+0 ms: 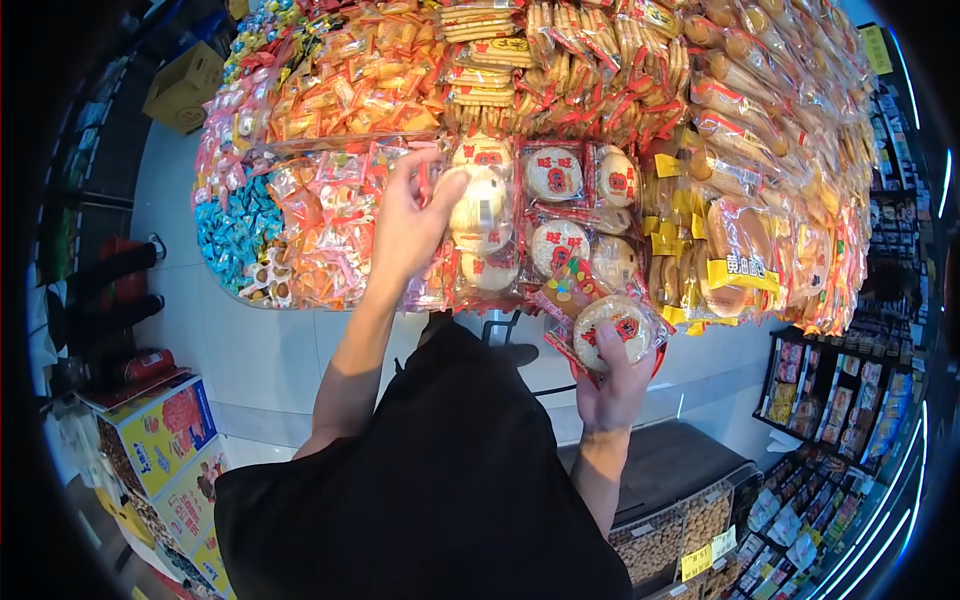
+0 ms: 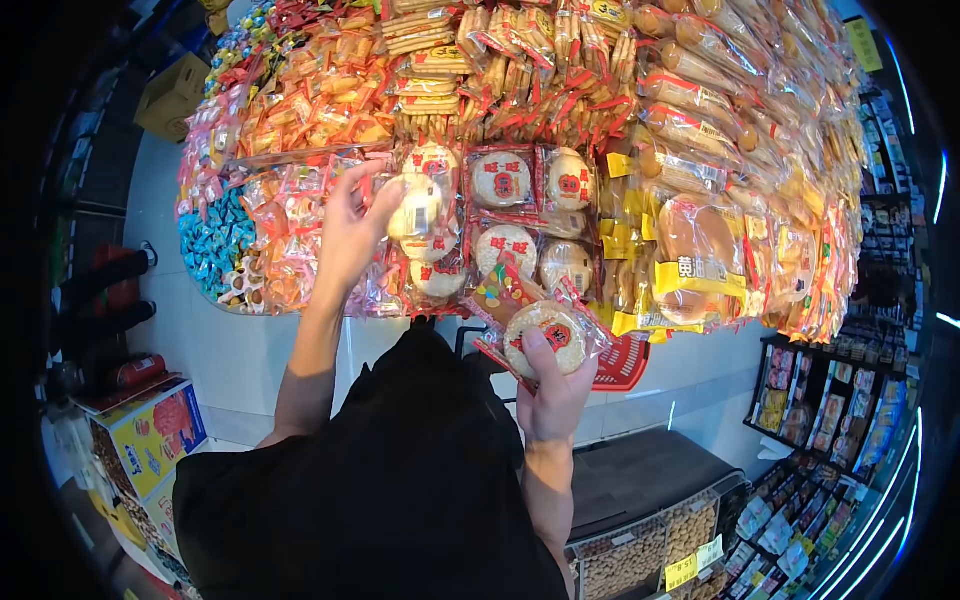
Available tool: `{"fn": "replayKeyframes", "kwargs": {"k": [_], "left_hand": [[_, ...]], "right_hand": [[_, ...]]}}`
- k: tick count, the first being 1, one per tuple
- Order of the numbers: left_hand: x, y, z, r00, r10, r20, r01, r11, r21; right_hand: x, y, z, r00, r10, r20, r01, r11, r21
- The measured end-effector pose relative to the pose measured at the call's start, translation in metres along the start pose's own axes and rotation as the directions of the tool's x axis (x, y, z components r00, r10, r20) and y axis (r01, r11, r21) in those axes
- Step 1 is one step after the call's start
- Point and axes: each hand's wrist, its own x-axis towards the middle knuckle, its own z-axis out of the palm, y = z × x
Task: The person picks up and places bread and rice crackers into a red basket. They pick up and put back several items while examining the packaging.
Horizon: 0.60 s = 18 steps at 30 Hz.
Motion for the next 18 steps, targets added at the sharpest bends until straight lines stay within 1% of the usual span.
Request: {"fn": "replayKeyframes", "kwargs": {"k": [1,2,4,8,9,11,13,15,17,18], "left_hand": [[0.013,-0.006,0.001,1.0,0.017,-0.01,-0.016,0.997,0.08],[0.023,-0.012,0.005,1.0,0.02,-0.01,-0.019,0.997,0.078],[0.04,-0.02,0.015,0.98,0.183,-0.078,-0.162,0.962,0.22],[0.057,-0.023,0.027,0.971,0.188,-0.146,-0.146,0.954,0.263],[0.057,-0.022,0.029,0.972,0.188,-0.142,-0.146,0.954,0.264],[0.056,-0.018,0.034,0.945,0.246,-0.213,-0.173,0.934,0.311],[0.058,-0.025,0.039,0.945,0.245,-0.216,-0.163,0.927,0.338],[0.057,-0.027,0.042,0.944,0.246,-0.22,-0.155,0.919,0.364],[0.052,-0.024,0.045,0.957,0.207,-0.204,-0.1,0.893,0.439],[0.052,-0.025,0.046,0.958,0.205,-0.2,-0.1,0.894,0.437]], "right_hand": [[0.001,0.001,0.001,1.0,0.017,-0.007,-0.017,1.0,0.016],[0.0,0.002,0.001,1.0,0.014,-0.006,-0.014,1.0,0.016],[-0.001,0.004,0.001,1.0,0.004,0.013,-0.004,1.0,-0.004],[-0.006,0.004,0.003,1.0,-0.005,-0.017,0.005,1.0,-0.005],[-0.006,0.004,0.0,1.0,-0.003,-0.03,0.003,1.0,0.0],[-0.007,0.005,-0.004,0.999,0.0,-0.046,0.0,1.0,0.005],[-0.007,0.006,-0.007,0.998,-0.027,-0.051,0.027,1.0,-0.01],[-0.005,0.007,-0.009,0.999,-0.023,-0.047,0.022,1.0,-0.009],[-0.005,0.006,-0.008,0.999,-0.019,-0.049,0.019,1.0,-0.01],[-0.005,0.005,-0.005,1.0,-0.012,-0.028,0.012,1.0,-0.002]]}}
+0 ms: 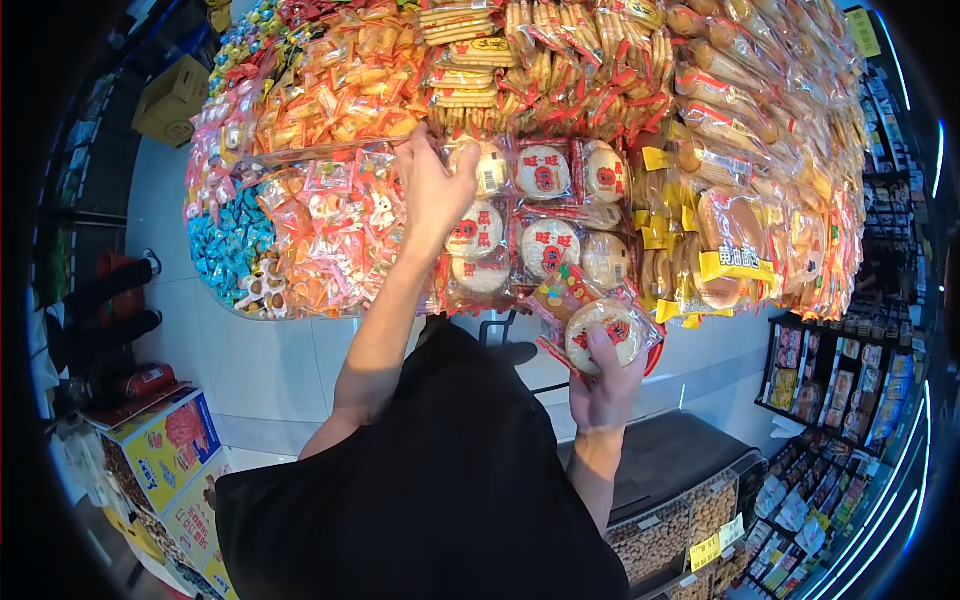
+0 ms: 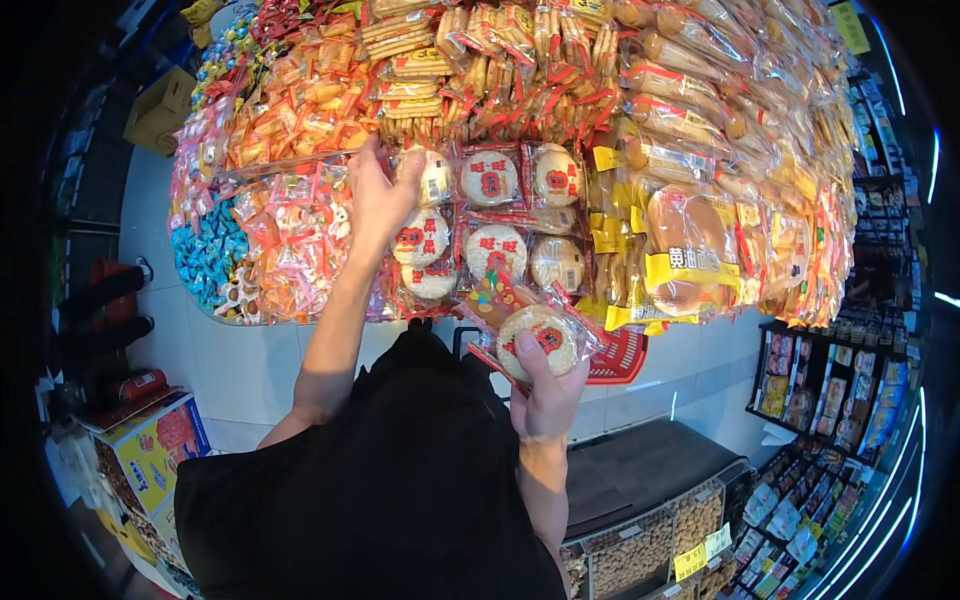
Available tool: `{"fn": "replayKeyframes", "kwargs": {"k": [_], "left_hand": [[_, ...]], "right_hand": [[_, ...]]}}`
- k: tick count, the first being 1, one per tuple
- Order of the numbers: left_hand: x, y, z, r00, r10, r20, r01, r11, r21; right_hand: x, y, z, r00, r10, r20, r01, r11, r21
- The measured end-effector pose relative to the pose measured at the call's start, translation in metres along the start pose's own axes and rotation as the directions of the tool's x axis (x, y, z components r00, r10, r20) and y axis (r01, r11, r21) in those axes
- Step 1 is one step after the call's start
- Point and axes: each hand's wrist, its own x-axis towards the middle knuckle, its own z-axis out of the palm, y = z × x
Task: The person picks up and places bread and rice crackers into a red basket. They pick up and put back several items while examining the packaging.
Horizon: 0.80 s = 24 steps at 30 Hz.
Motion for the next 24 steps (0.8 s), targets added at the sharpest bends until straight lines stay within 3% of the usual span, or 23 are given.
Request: {"fn": "replayKeyframes", "kwargs": {"k": [6,8,11,12,13,14,15,16,18,20,22,24], "left_hand": [[-0.002,0.006,-0.007,0.995,0.069,-0.077,-0.063,0.995,0.079],[-0.008,0.005,-0.011,0.992,0.093,-0.087,-0.084,0.992,0.093],[-0.028,0.018,-0.027,0.907,0.385,-0.172,-0.316,0.89,0.329],[-0.039,0.025,-0.034,0.906,0.388,-0.167,-0.32,0.888,0.329],[-0.051,0.032,-0.042,0.965,0.261,0.017,-0.261,0.965,-0.028],[-0.064,0.039,-0.05,0.952,0.191,0.24,-0.096,0.929,-0.358],[-0.074,0.047,-0.062,0.855,0.219,0.47,0.025,0.888,-0.459],[-0.086,0.053,-0.074,0.7,0.266,0.663,0.171,0.838,-0.517],[-0.105,0.058,-0.086,0.538,0.348,0.768,0.093,0.881,-0.464],[-0.11,0.056,-0.083,0.548,0.264,0.794,0.141,0.906,-0.398],[-0.108,0.038,-0.076,0.604,0.105,0.79,0.367,0.843,-0.393],[-0.098,0.032,-0.079,0.629,0.159,0.761,0.361,0.807,-0.467]], "right_hand": [[0.007,-0.004,0.006,0.998,0.056,0.024,-0.058,0.995,0.076],[0.01,-0.005,0.003,0.983,0.083,0.165,-0.093,0.994,0.054],[0.013,0.0,-0.005,0.967,0.09,0.237,-0.11,0.992,0.07],[0.013,0.0,-0.005,0.968,0.088,0.233,-0.108,0.991,0.074],[0.014,0.001,-0.003,0.969,0.096,0.227,-0.113,0.992,0.063],[0.014,0.002,-0.002,0.97,0.102,0.218,-0.116,0.992,0.052],[0.015,0.005,-0.001,0.977,0.089,0.195,-0.098,0.995,0.036],[0.014,0.007,0.0,0.978,0.087,0.187,-0.095,0.995,0.036],[0.016,0.008,0.001,0.982,0.092,0.167,-0.097,0.995,0.023],[0.016,0.009,0.002,0.978,0.102,0.182,-0.108,0.994,0.021],[0.016,0.008,0.01,0.978,0.089,0.187,-0.096,0.995,0.028],[0.016,0.01,0.004,0.989,0.042,0.142,-0.042,0.999,-0.005]]}}
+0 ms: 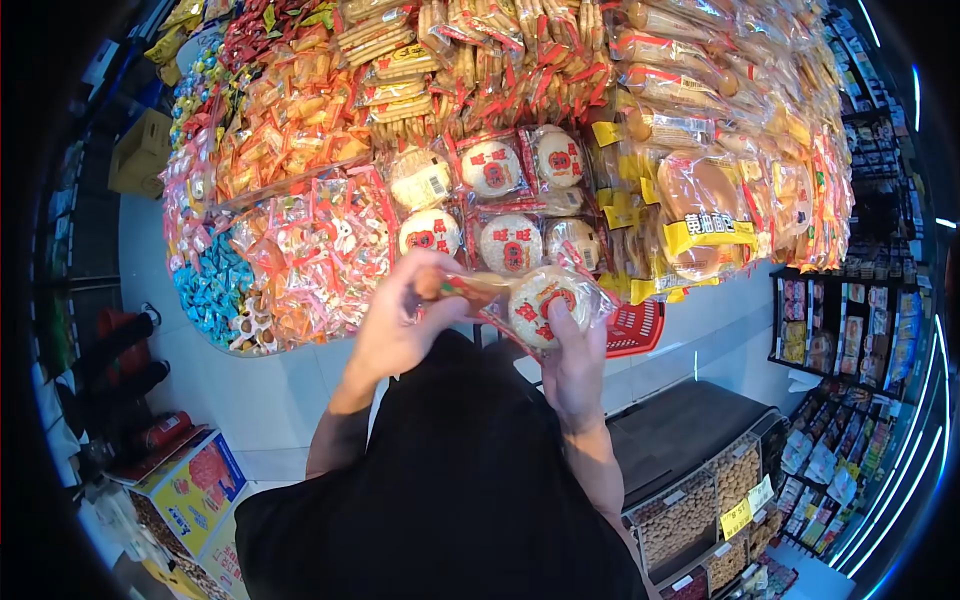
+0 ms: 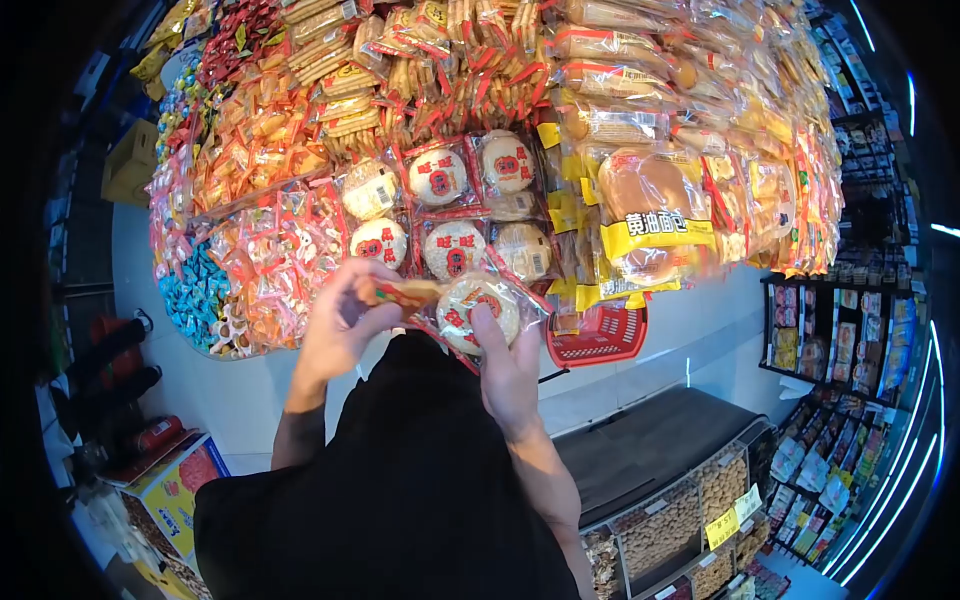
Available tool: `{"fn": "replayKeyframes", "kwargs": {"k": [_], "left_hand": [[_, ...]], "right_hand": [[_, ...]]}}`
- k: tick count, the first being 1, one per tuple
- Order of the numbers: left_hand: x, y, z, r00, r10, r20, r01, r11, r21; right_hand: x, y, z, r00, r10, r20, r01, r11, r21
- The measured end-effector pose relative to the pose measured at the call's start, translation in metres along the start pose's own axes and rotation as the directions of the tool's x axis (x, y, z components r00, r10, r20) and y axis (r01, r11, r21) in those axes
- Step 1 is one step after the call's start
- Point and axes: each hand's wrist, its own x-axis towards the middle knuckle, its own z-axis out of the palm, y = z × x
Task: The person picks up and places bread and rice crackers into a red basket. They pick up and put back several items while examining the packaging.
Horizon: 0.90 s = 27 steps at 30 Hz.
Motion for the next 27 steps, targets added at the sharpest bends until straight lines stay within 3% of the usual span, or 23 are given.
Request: {"fn": "replayKeyframes", "kwargs": {"k": [2,4,5,6,8,9,10,12,13,14,16,17,21,27], "left_hand": [[0.0,0.003,-0.011,0.966,0.168,-0.198,-0.167,0.986,0.025],[0.003,0.007,-0.032,0.933,0.233,-0.275,-0.251,0.967,-0.033],[0.006,0.009,-0.042,0.889,0.291,-0.354,-0.339,0.937,-0.082],[0.009,0.009,-0.051,0.889,0.291,-0.354,-0.34,0.937,-0.083],[0.015,0.004,-0.071,0.9,0.156,-0.407,-0.285,0.917,-0.279],[0.019,-0.006,-0.09,0.928,0.091,-0.362,-0.198,0.943,-0.269],[0.029,-0.004,-0.09,0.927,0.095,-0.364,-0.202,0.942,-0.269],[0.046,-0.002,-0.084,0.812,-0.016,-0.584,0.072,0.995,0.074],[0.054,-0.007,-0.085,0.792,0.134,-0.595,0.098,0.935,0.34],[0.059,-0.006,-0.082,0.792,0.136,-0.595,0.095,0.935,0.34],[0.068,0.0,-0.07,0.762,0.235,-0.603,0.202,0.799,0.567],[0.071,0.0,-0.073,0.788,0.166,-0.593,0.244,0.8,0.548],[0.081,-0.004,-0.073,0.795,0.155,-0.586,0.252,0.795,0.552],[0.088,-0.016,-0.084,0.792,0.138,-0.594,0.141,0.906,0.398]], "right_hand": [[-0.001,-0.004,-0.005,0.998,-0.042,-0.048,0.039,0.998,-0.046],[-0.002,-0.015,-0.006,0.96,-0.254,-0.12,0.184,0.891,-0.415],[0.002,-0.023,-0.004,0.927,-0.373,-0.048,0.287,0.783,-0.552],[0.006,-0.023,-0.005,0.926,-0.374,-0.048,0.287,0.782,-0.553],[0.013,-0.019,-0.011,0.84,-0.535,0.094,0.433,0.554,-0.711],[0.017,-0.025,-0.018,0.778,-0.547,0.309,0.476,0.194,-0.858],[0.021,-0.027,-0.014,0.776,-0.548,0.312,0.48,0.191,-0.856],[0.026,-0.031,-0.003,0.707,-0.476,0.523,0.475,-0.229,-0.85],[0.029,-0.026,-0.003,0.702,-0.46,0.544,0.513,-0.204,-0.834],[0.035,-0.019,-0.008,0.7,-0.461,0.545,0.513,-0.205,-0.833],[0.046,-0.008,-0.018,0.659,-0.467,0.589,0.555,-0.226,-0.8],[0.046,-0.005,-0.021,0.657,-0.466,0.592,0.557,-0.229,-0.798],[0.046,0.001,-0.028,0.703,-0.429,0.568,0.501,-0.268,-0.823],[0.052,0.002,-0.036,0.742,-0.406,0.533,0.433,-0.316,-0.844]]}}
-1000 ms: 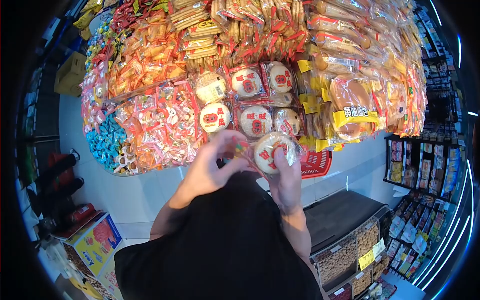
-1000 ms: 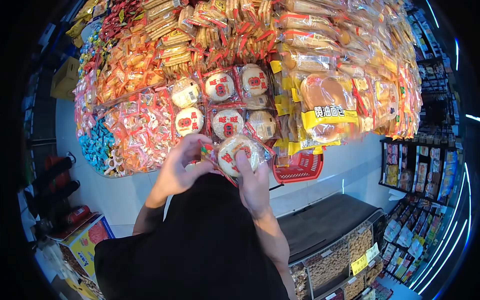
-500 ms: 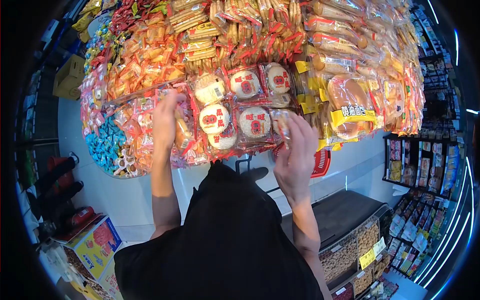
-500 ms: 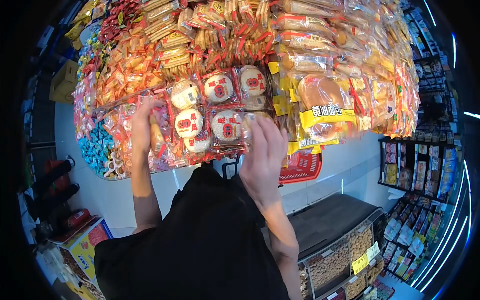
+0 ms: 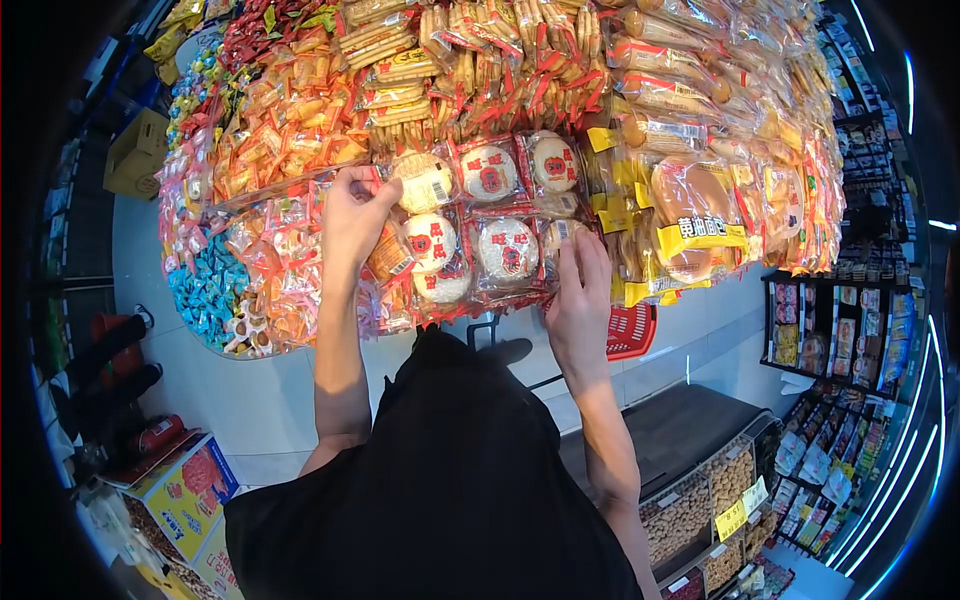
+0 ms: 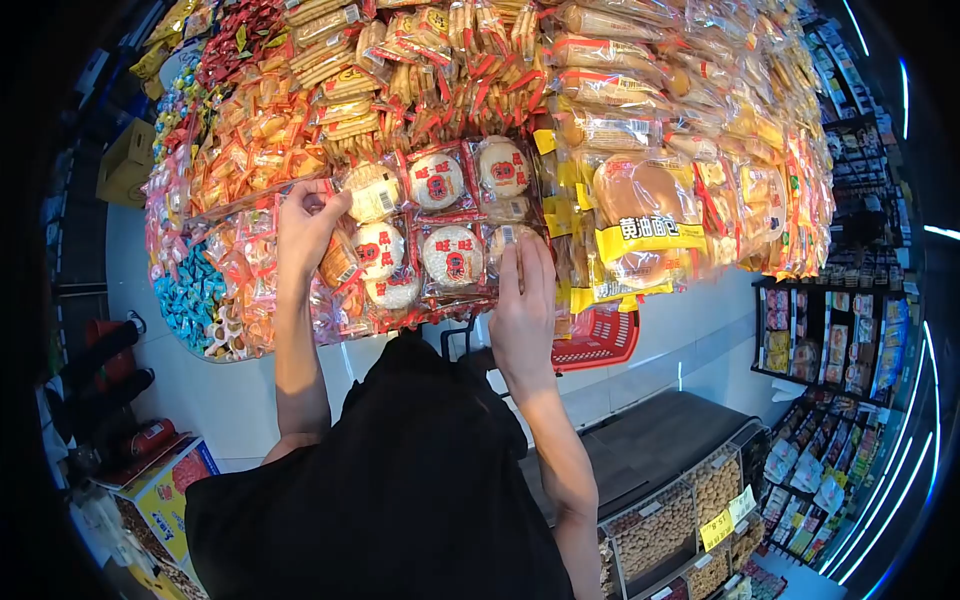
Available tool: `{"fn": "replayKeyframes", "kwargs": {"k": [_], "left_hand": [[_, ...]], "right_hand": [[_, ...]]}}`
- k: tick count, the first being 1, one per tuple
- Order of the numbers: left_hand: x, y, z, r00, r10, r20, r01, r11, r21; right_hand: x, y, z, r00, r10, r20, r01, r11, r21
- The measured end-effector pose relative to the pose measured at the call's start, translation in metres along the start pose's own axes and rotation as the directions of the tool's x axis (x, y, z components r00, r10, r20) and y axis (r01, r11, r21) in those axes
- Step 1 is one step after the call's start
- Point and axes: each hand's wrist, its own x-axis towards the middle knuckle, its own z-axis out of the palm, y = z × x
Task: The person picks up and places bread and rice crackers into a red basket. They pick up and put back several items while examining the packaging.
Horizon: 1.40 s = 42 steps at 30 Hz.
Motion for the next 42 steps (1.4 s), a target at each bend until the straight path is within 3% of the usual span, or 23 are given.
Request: {"fn": "replayKeyframes", "kwargs": {"k": [3,5,6,7,9,10,11,12,13,14,15,16,17,19,20,23,25,26,30,33,35,40,42], "left_hand": [[0.001,0.0,-0.007,0.998,0.055,0.001,-0.054,0.986,-0.16],[0.006,-0.005,-0.016,0.991,-0.067,0.118,0.098,0.956,-0.275],[0.006,-0.006,-0.021,0.982,-0.096,0.162,0.156,0.896,-0.415],[0.001,0.002,-0.022,0.982,-0.097,0.16,0.156,0.897,-0.414],[-0.011,0.025,-0.024,0.993,-0.032,0.11,0.091,0.8,-0.593],[-0.009,0.023,-0.025,0.998,0.051,0.035,-0.02,0.802,-0.596],[-0.009,0.024,-0.026,0.998,0.052,0.039,-0.018,0.804,-0.594],[-0.01,0.028,-0.028,0.972,0.233,-0.033,-0.215,0.819,-0.532],[-0.01,0.031,-0.029,0.907,0.412,-0.09,-0.405,0.792,-0.456],[-0.003,0.024,-0.033,0.837,0.544,-0.057,-0.51,0.738,-0.442],[-0.001,0.023,-0.033,0.835,0.547,-0.051,-0.511,0.737,-0.442],[0.001,0.024,-0.032,0.816,0.575,-0.058,-0.548,0.738,-0.393],[0.003,0.024,-0.032,0.795,0.603,-0.064,-0.585,0.735,-0.343],[0.007,0.015,-0.03,0.815,0.577,-0.054,-0.57,0.782,-0.253],[0.011,0.009,-0.031,0.774,0.633,-0.006,-0.626,0.764,-0.156],[0.015,0.001,-0.031,0.701,0.709,0.073,-0.71,0.704,-0.014],[0.013,-0.003,-0.036,0.83,0.511,0.223,-0.524,0.852,0.001],[0.013,-0.004,-0.037,0.854,0.46,0.245,-0.458,0.886,-0.068],[0.014,0.004,-0.043,0.877,0.351,0.328,-0.335,0.936,-0.105],[0.01,0.013,-0.049,0.874,0.253,0.415,-0.224,0.968,-0.117],[0.004,0.021,-0.049,0.871,0.014,0.491,0.034,0.995,-0.089],[0.013,0.0,-0.039,0.859,0.155,0.488,-0.182,0.983,0.007],[0.018,-0.007,-0.035,0.86,0.287,0.422,-0.317,0.948,0.002]], "right_hand": [[0.0,0.001,-0.002,1.0,0.011,-0.021,-0.01,0.999,0.03],[0.0,-0.002,-0.006,0.998,0.008,-0.055,-0.004,0.998,0.06],[0.0,-0.005,-0.01,0.988,0.03,-0.149,-0.013,0.993,0.116],[0.001,-0.01,-0.016,0.969,0.058,-0.24,-0.017,0.985,0.173],[0.001,-0.022,-0.033,0.96,0.076,-0.27,-0.037,0.989,0.145],[-0.002,-0.025,-0.037,0.944,0.195,-0.268,-0.13,0.962,0.241],[-0.002,-0.028,-0.04,0.916,0.311,-0.254,-0.219,0.917,0.334],[0.0,-0.04,-0.036,0.822,0.562,-0.094,-0.265,0.523,0.81],[-0.002,-0.037,-0.036,0.819,0.566,-0.098,-0.264,0.522,0.811],[-0.006,-0.032,-0.035,0.775,0.616,0.143,-0.333,0.205,0.92],[-0.01,-0.028,-0.032,0.719,0.581,0.383,-0.378,-0.135,0.916],[-0.013,-0.025,-0.024,0.712,0.555,0.43,-0.362,-0.234,0.902],[-0.015,-0.024,-0.021,0.711,0.56,0.425,-0.356,-0.234,0.905],[-0.017,-0.025,-0.016,0.608,0.576,0.546,-0.4,-0.372,0.838],[-0.015,-0.027,-0.016,0.59,0.583,0.559,-0.362,-0.429,0.828],[-0.016,-0.029,-0.009,0.601,0.62,0.504,-0.327,-0.384,0.863],[-0.016,-0.029,-0.009,0.597,0.622,0.507,-0.321,-0.394,0.861],[-0.016,-0.029,-0.009,0.597,0.617,0.513,-0.32,-0.403,0.857],[-0.021,-0.035,-0.01,0.572,0.638,0.515,-0.358,-0.371,0.857],[-0.028,-0.046,-0.011,0.586,0.688,0.428,-0.292,-0.313,0.904],[-0.032,-0.052,-0.011,0.608,0.716,0.344,-0.305,-0.189,0.933],[-0.044,-0.057,-0.01,0.698,0.648,0.304,-0.362,-0.048,0.931],[-0.045,-0.057,-0.01,0.715,0.634,0.294,-0.364,-0.021,0.931]]}}
